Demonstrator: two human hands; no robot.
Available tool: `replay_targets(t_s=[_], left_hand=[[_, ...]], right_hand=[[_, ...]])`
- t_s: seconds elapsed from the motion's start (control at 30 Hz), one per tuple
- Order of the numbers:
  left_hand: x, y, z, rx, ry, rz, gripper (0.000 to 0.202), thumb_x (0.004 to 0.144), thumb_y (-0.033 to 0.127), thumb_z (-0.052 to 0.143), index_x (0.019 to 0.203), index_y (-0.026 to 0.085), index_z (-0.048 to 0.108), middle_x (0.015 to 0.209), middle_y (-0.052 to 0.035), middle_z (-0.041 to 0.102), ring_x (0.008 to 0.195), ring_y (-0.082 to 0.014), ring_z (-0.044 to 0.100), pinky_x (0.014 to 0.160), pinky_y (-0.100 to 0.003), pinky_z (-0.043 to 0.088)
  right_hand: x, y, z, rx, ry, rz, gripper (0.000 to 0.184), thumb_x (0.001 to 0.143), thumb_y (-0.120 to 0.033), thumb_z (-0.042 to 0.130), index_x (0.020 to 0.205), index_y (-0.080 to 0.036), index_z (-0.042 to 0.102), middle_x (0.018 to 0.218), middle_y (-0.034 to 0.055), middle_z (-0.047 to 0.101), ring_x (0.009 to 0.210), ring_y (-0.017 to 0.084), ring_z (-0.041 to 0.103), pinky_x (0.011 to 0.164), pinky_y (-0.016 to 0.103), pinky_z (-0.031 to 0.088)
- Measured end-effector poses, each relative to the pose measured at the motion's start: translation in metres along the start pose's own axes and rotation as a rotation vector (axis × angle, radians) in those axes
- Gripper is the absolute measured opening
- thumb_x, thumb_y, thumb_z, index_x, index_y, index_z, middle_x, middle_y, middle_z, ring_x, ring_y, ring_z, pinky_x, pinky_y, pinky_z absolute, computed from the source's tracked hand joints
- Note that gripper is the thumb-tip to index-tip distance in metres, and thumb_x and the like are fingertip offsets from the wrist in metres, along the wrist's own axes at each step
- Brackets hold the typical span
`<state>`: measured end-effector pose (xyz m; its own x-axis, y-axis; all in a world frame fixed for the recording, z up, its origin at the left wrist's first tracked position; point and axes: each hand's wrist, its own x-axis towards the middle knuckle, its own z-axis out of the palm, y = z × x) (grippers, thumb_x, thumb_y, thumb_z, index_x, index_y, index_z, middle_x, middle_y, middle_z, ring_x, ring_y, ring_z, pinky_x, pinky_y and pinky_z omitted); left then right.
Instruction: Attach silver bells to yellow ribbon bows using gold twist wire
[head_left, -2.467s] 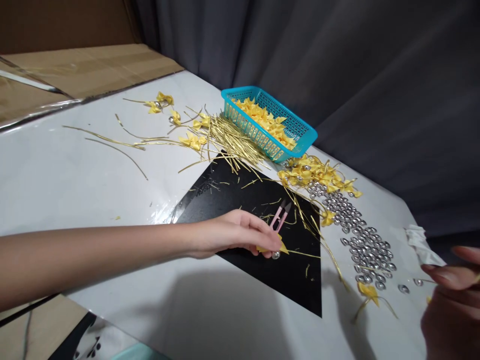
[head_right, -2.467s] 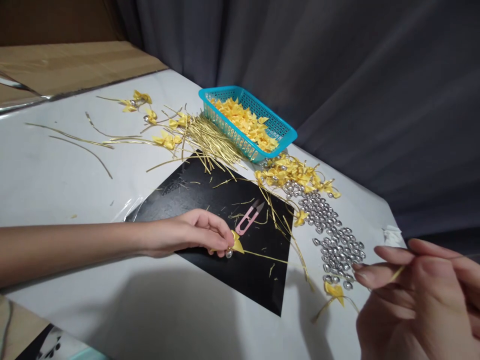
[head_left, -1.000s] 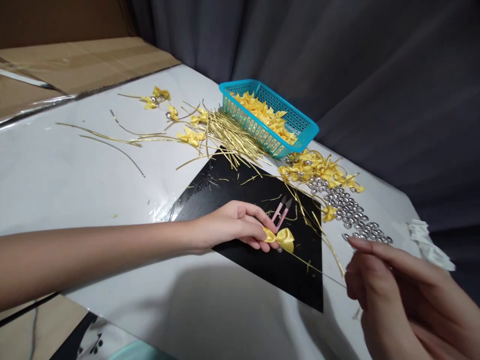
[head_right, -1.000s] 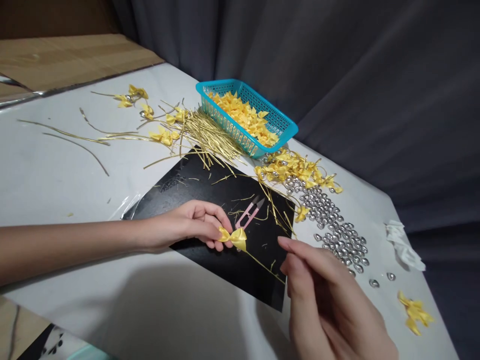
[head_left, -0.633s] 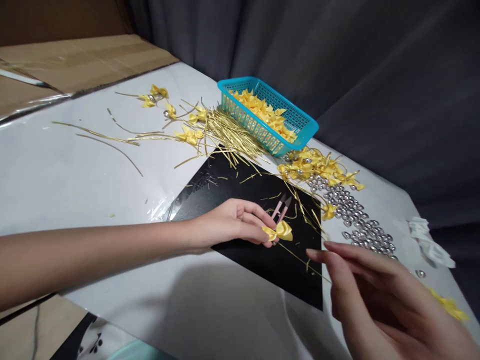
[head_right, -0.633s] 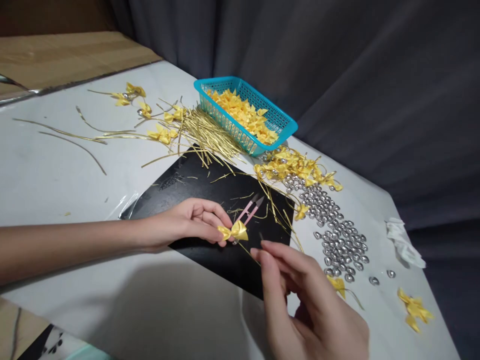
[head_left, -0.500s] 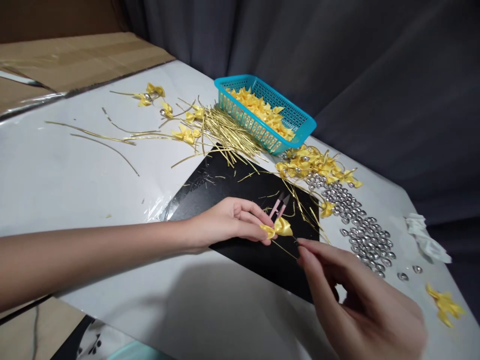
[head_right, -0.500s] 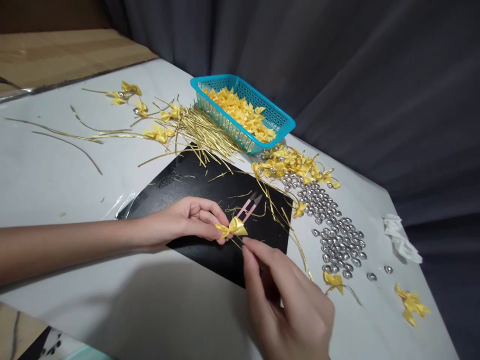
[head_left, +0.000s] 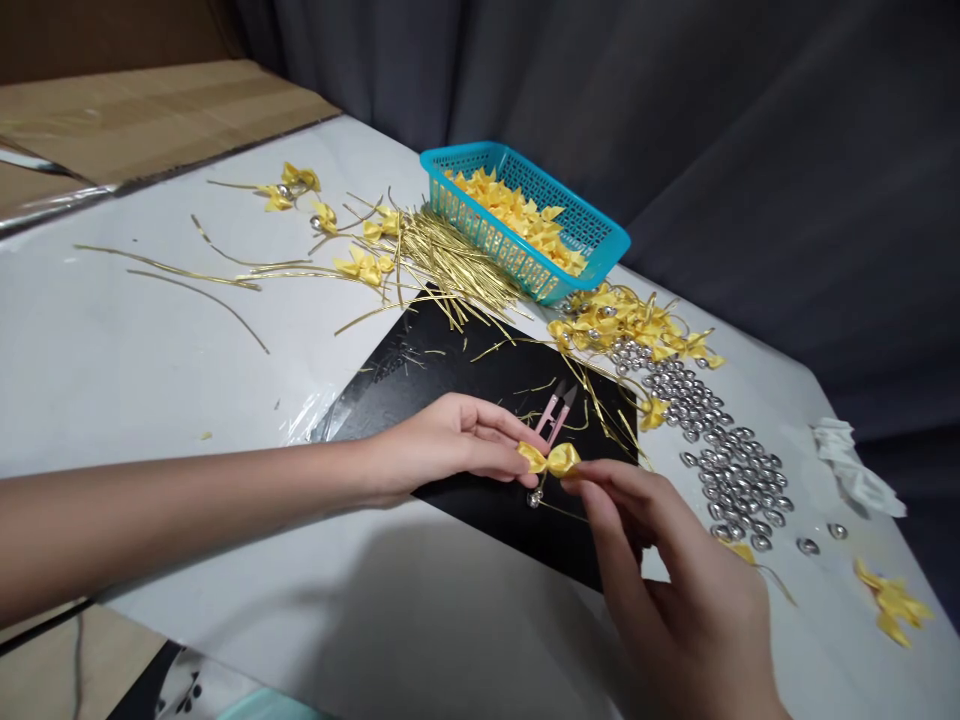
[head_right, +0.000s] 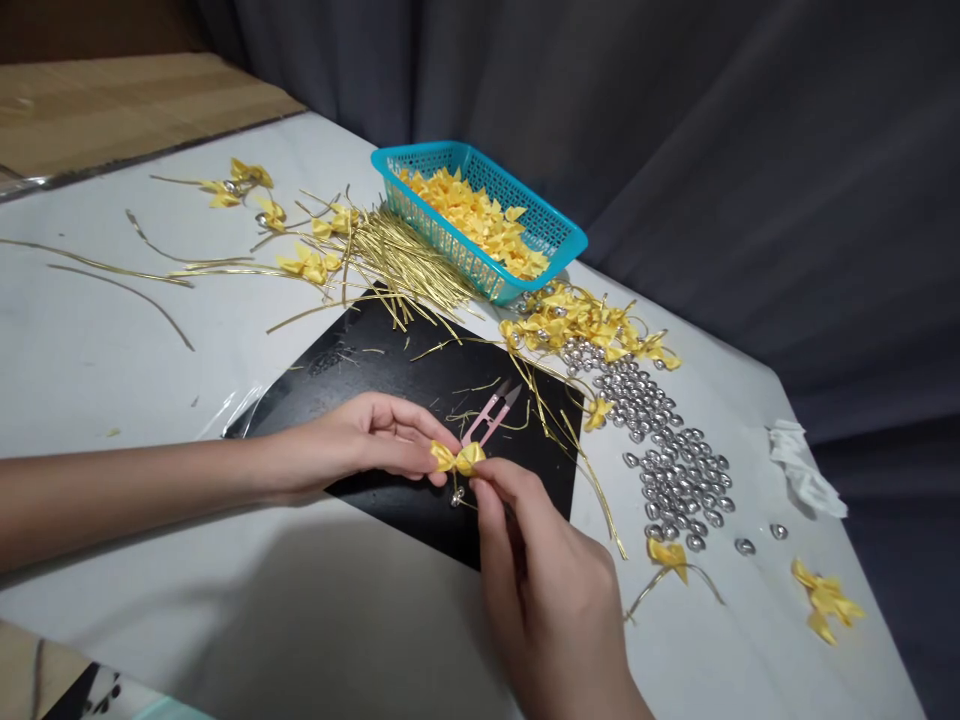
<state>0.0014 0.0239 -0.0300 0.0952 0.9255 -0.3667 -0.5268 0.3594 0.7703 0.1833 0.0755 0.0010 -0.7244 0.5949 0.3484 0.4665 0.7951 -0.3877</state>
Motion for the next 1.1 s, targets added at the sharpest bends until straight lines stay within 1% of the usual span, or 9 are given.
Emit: replay_targets(t_s=[0.1,0.2,0.4,0.6,0.73,0.93,1.1], left_hand=[[-0.0003,0.0003,-0.0007,0.030,-0.004,0.009,0.013,0.072,0.017,0.069,0.084,0.012,0.070,0.070,-0.0017,0.070,0.066,-0.0062,0.061,0.065,-0.016,0.044],[0.0003,-0.0004,-0.0006,0.043,0.004,0.013,0.013,0.071,0.016,0.070,0.083,0.012,0.068,0.070,-0.0020,0.070,0.067,-0.0069,0.061,0.064,-0.017,0.043],[0.0003,0.0003,0.0012,0.031,0.001,0.020,0.011,0.071,0.016,0.071,0.077,0.012,0.062,0.067,-0.0019,0.070,0.064,-0.0062,0.060,0.060,-0.016,0.041],[-0.0009,0.0017,0.0014,0.037,0.006,0.012,0.010,0.070,0.014,0.070,0.076,0.011,0.062,0.063,-0.0003,0.068,0.059,-0.0051,0.059,0.058,-0.016,0.041],[0.0004,0.0002,0.0011,0.034,0.009,0.023,0.010,0.069,0.013,0.071,0.074,0.011,0.062,0.063,-0.0003,0.068,0.058,-0.0052,0.058,0.058,-0.016,0.041],[0.0012,0.0005,0.0016,0.037,0.017,0.022,0.009,0.069,0.011,0.070,0.073,0.010,0.062,0.061,-0.0005,0.068,0.057,-0.0054,0.059,0.057,-0.016,0.041],[0.0011,-0.0001,0.0016,0.029,0.022,0.023,0.008,0.068,0.010,0.071,0.073,0.010,0.064,0.062,-0.0004,0.068,0.059,-0.0062,0.061,0.060,-0.017,0.043]], right_hand=[[0.0006,-0.0011,0.0014,0.008,0.022,-0.043,0.011,0.088,-0.017,0.049,0.094,-0.021,0.058,0.075,-0.0013,0.065,0.053,0.006,0.059,0.052,0.015,0.048],[0.0012,-0.0015,0.0017,-0.009,0.056,-0.068,0.009,0.086,-0.015,0.051,0.090,-0.019,0.059,0.072,0.0000,0.064,0.054,0.007,0.059,0.052,0.015,0.047],[0.0012,-0.0037,0.0011,-0.001,0.056,-0.095,0.010,0.084,-0.011,0.054,0.087,-0.018,0.061,0.061,-0.0018,0.055,0.047,0.005,0.049,0.047,0.015,0.042],[0.0023,-0.0039,0.0013,0.019,0.100,-0.119,0.011,0.083,-0.009,0.054,0.088,-0.017,0.059,0.061,-0.0024,0.053,0.047,0.005,0.046,0.046,0.015,0.040],[0.0027,-0.0046,0.0010,0.014,0.081,-0.102,0.010,0.084,-0.010,0.054,0.088,-0.017,0.059,0.061,-0.0026,0.053,0.047,0.005,0.046,0.047,0.015,0.040],[0.0026,-0.0032,0.0011,0.021,0.076,-0.122,0.011,0.083,-0.009,0.053,0.088,-0.017,0.059,0.061,-0.0023,0.054,0.046,0.005,0.045,0.046,0.015,0.039],[0.0029,-0.0040,0.0010,-0.009,0.063,-0.112,0.010,0.083,-0.010,0.054,0.087,-0.017,0.059,0.060,-0.0027,0.053,0.046,0.004,0.045,0.045,0.014,0.039]])
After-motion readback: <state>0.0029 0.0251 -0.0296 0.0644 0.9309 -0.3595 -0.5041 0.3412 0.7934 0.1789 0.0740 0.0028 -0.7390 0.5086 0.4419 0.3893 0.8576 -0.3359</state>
